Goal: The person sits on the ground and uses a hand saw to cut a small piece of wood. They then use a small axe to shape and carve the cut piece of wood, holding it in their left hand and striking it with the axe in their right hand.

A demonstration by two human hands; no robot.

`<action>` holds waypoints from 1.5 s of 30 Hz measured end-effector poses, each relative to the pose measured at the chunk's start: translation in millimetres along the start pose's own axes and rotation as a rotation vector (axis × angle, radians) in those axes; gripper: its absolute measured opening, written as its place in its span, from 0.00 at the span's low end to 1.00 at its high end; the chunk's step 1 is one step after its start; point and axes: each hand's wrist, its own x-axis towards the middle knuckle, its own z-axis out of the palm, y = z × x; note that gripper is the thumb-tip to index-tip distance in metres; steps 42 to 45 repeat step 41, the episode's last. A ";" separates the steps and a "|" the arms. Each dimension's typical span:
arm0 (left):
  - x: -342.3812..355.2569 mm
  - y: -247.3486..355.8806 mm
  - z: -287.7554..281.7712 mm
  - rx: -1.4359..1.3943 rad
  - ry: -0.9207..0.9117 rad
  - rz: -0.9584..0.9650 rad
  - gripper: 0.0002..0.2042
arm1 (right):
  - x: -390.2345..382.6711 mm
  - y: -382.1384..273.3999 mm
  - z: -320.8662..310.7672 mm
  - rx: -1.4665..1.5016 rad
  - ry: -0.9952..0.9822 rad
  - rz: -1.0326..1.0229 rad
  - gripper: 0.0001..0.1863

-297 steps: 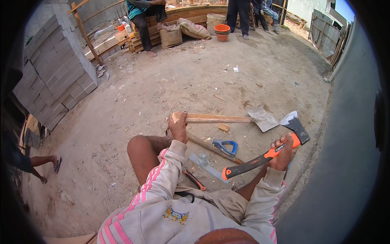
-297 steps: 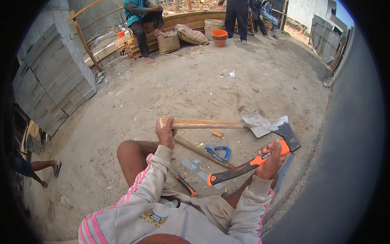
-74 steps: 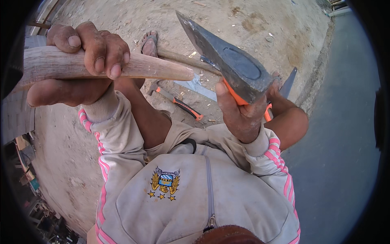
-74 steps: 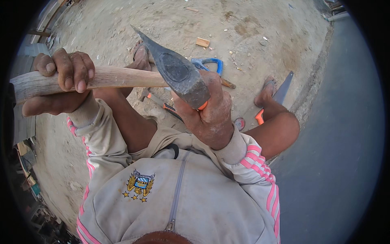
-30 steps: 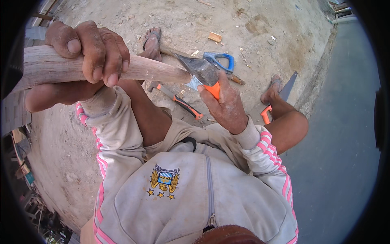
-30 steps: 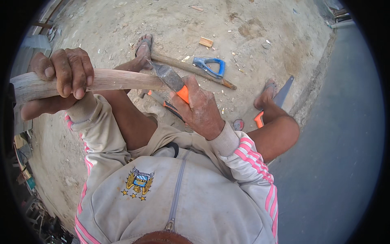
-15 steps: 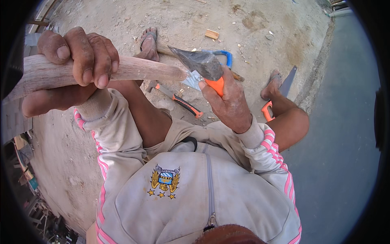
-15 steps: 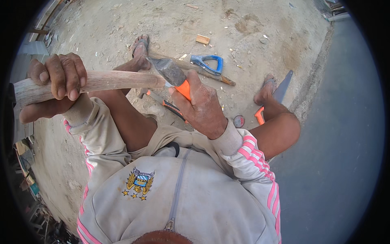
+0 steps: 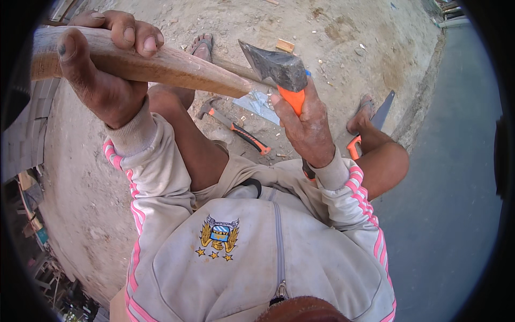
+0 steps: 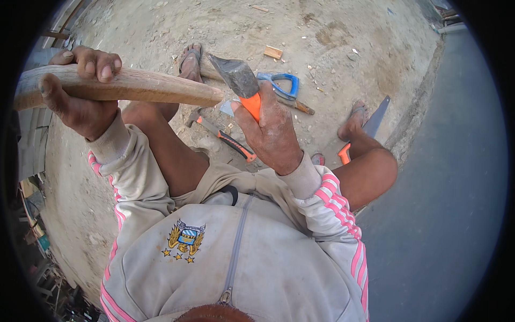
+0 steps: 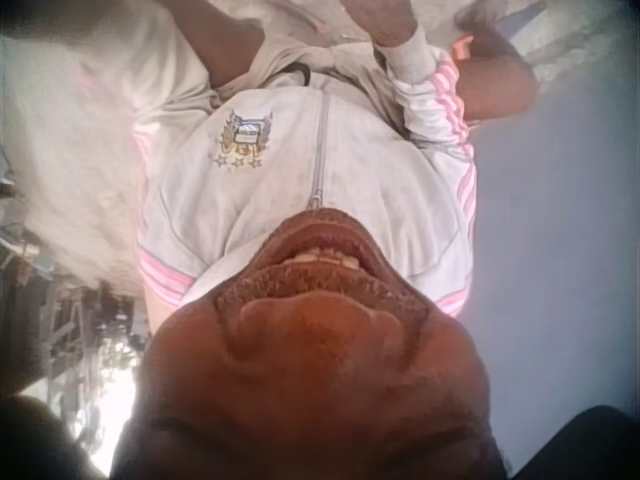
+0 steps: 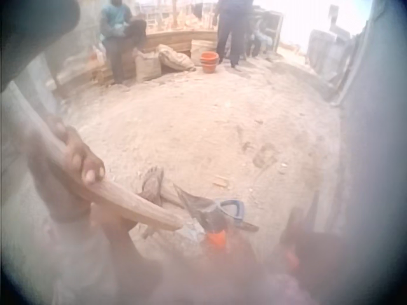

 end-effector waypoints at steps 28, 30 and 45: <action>-4.2 1.9 36.4 0.002 0.202 0.129 0.16 | -4.0 -5.9 5.9 -0.200 -0.037 -0.092 0.14; -8.4 1.3 35.7 0.001 0.212 0.108 0.16 | -8.3 -21.6 0.6 -0.124 0.027 -0.060 0.14; -4.9 -3.1 27.5 0.077 0.193 0.114 0.16 | -0.5 1.8 1.3 -0.113 -0.061 -0.030 0.24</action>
